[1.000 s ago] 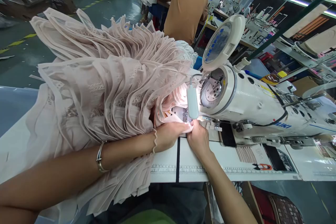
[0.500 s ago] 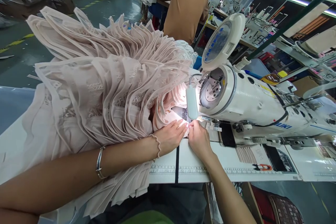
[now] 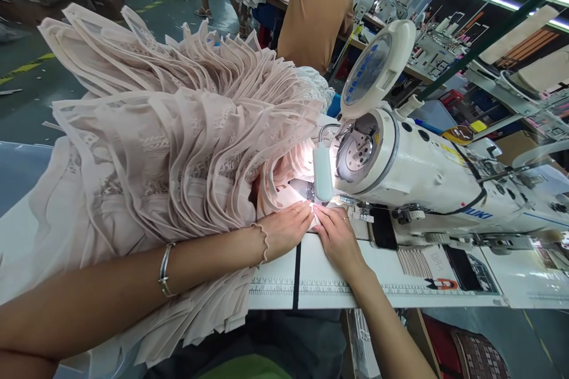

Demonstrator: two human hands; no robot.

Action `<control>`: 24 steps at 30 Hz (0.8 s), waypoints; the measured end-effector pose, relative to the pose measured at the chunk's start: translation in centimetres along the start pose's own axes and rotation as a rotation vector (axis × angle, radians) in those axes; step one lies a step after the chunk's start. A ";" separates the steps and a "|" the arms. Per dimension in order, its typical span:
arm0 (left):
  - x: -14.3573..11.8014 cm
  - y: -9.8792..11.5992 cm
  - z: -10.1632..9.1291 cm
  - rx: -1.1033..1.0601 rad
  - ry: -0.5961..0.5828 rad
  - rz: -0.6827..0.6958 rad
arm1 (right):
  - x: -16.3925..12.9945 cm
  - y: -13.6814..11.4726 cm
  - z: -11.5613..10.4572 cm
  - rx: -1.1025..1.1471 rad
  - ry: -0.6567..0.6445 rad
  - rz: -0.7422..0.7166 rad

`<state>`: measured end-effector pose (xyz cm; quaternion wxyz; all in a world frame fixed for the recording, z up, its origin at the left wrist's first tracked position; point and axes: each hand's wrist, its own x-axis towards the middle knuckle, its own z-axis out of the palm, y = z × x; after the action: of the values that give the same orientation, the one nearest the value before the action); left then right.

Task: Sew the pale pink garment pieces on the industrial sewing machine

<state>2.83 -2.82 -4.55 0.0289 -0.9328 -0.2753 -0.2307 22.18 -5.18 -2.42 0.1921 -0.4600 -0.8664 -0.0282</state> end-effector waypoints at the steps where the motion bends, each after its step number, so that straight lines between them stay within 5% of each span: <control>1: 0.1 0.0 -0.4 -0.022 -0.002 -0.026 | 0.2 -0.2 -0.1 -0.026 0.000 0.012; 5: 0.6 -0.2 -1.7 0.030 -0.036 -0.144 | 0.8 -0.9 -0.1 -0.178 0.014 0.080; 13: 1.0 0.8 -0.3 0.126 -0.006 0.016 | 0.9 0.8 0.6 -0.221 0.003 -0.025; 24: 1.0 0.6 0.2 0.108 -0.011 0.016 | 0.5 1.9 1.5 -0.167 0.043 0.010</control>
<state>3.93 -2.78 -4.23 0.0796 -0.9334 -0.2798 -0.2102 23.02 -3.36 -3.92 0.1717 -0.4781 -0.8544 -0.1092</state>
